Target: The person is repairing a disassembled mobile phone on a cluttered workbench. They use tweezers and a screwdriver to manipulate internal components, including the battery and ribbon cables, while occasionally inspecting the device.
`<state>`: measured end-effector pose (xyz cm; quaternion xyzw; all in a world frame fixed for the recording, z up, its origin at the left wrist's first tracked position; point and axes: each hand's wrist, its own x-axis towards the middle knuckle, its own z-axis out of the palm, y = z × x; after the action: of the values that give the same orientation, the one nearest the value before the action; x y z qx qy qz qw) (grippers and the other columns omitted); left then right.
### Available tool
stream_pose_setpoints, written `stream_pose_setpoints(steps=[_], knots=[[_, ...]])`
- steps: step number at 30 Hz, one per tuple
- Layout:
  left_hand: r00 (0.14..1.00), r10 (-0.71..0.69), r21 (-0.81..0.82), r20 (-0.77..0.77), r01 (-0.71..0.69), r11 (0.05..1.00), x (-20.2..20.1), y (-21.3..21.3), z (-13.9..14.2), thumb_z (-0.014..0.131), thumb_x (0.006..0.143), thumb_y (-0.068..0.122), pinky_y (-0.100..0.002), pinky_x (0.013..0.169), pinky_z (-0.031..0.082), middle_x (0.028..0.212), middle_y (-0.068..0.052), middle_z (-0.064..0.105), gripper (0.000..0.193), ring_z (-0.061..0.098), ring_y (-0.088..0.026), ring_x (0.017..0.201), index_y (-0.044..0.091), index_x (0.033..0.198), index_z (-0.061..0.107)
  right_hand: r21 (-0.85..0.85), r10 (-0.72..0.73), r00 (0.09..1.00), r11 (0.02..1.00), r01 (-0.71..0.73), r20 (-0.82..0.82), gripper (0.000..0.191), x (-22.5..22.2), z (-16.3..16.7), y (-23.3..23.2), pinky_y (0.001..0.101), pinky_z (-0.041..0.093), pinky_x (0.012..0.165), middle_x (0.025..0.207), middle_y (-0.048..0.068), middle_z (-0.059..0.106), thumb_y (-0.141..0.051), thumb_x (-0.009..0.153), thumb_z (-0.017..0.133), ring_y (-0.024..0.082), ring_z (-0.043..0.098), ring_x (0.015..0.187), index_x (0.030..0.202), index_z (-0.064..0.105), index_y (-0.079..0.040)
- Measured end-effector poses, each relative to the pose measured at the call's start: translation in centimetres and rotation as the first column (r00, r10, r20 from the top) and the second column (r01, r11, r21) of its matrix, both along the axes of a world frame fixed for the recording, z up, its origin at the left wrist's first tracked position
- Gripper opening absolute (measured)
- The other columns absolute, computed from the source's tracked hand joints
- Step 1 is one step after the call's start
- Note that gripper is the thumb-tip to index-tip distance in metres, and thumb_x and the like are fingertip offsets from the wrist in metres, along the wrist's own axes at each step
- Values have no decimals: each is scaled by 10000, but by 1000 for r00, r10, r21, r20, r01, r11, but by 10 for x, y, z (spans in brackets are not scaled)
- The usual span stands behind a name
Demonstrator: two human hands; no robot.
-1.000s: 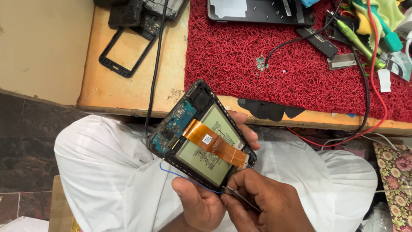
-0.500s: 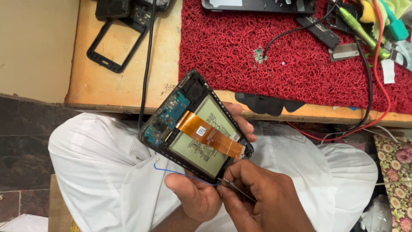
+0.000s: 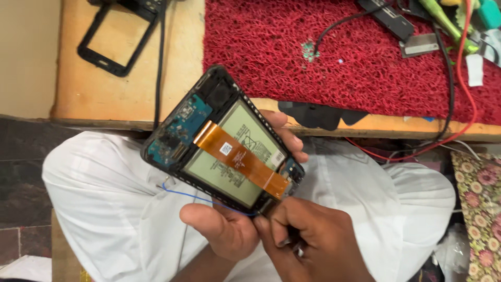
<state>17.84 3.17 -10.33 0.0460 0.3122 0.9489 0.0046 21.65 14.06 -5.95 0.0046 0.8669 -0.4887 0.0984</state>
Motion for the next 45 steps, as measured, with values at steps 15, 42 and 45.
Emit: stream_pose_setpoints(steps=[15,42,45], knots=[[985,169,143,19,-170,975,5,3,8,288,902,833,-505,1037,473,1538,-272,382,1123,532,-335,1227,-26,1621,215,-165,-169,972,976,142,-162,336,18,-10,-7,149,442,536,871,14,728,35,778,799,-28,538,615,973,551,-82],[937,327,501,118,-341,795,-16,13,59,276,1091,618,-528,1056,485,1471,-271,484,818,568,-360,1208,14,1642,316,139,13,972,990,21,-233,333,27,19,33,254,603,737,944,45,749,-43,821,804,92,741,856,1139,760,-133],[931,339,497,134,-360,790,-20,13,70,291,1070,624,-524,1041,485,1465,-260,486,817,566,-351,1187,35,1636,323,133,-41,984,989,64,-172,425,26,19,32,223,610,691,862,12,805,-109,795,859,55,759,789,1200,733,-134]])
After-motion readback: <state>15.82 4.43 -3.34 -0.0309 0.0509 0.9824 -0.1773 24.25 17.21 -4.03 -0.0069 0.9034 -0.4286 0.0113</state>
